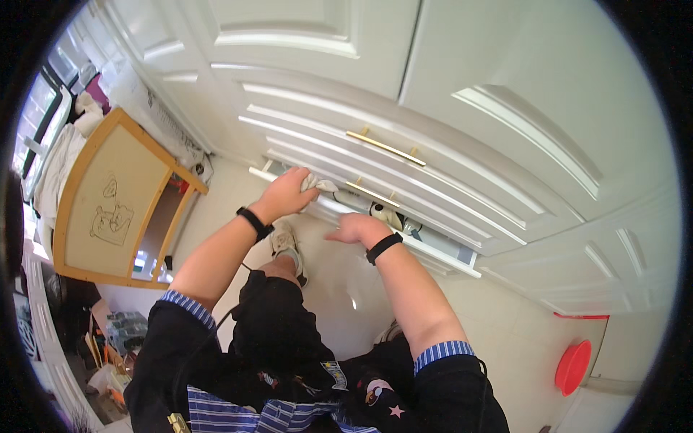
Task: The person wipes down the handles and surfaces of white drawers and a cabinet door with a cloth, then wipes the top of a desk after moving items aside.
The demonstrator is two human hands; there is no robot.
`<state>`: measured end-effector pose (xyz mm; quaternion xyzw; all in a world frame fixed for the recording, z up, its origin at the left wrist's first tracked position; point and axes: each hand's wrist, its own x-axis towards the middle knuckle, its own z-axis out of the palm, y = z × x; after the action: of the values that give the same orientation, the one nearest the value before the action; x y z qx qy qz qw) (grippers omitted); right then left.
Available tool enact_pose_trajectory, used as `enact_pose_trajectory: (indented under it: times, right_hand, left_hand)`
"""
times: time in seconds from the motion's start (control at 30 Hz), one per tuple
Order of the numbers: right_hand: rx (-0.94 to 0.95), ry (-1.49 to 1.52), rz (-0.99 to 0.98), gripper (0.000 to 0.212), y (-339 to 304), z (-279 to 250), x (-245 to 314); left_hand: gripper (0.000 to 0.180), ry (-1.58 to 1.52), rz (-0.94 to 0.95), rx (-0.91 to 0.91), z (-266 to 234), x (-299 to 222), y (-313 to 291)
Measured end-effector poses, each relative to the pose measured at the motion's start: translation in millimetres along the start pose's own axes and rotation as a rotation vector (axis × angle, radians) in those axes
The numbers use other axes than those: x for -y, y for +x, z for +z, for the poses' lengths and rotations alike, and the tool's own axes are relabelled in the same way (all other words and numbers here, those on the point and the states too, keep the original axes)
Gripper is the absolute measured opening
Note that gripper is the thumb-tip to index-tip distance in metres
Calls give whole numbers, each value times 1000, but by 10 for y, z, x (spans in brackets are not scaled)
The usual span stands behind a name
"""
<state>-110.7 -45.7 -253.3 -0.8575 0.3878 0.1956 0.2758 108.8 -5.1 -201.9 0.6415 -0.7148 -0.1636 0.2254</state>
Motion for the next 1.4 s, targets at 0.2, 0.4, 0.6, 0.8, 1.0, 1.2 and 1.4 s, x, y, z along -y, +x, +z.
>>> enact_pose_trajectory:
  times: [0.2, 0.4, 0.6, 0.8, 1.0, 1.2, 1.4]
  right_hand:
    - [-199, 1422, -638, 83, -1181, -1031, 921]
    - [-1123, 1571, -809, 45, -2168, -1764, 1023]
    - [-2077, 430, -509, 11, -3434, -2729, 236]
    - [-2291, -1291, -60, 28, -4415, -4175, -304]
    - [-1804, -1020, -376, 9, -2975, -3185, -189]
    - [-1064, -1411, -416, 14, -3490, -3086, -165]
    - [-1939, -1018, 10, 28, -4639, -4696, 460]
  left_hand:
    - [43, -343, 169, -410, -1036, -1268, -169]
    - [59, -39, 874, -437, -1602, -2397, -59]
    - [53, -305, 786, -552, -1284, -2601, 200]
    - [24, -221, 620, -586, -674, -2293, 511]
    - [23, -604, 390, -768, -584, -2401, 666]
    - [38, -644, 407, -855, -616, -2463, 635]
    - [55, -683, 467, -848, -614, -2628, 463]
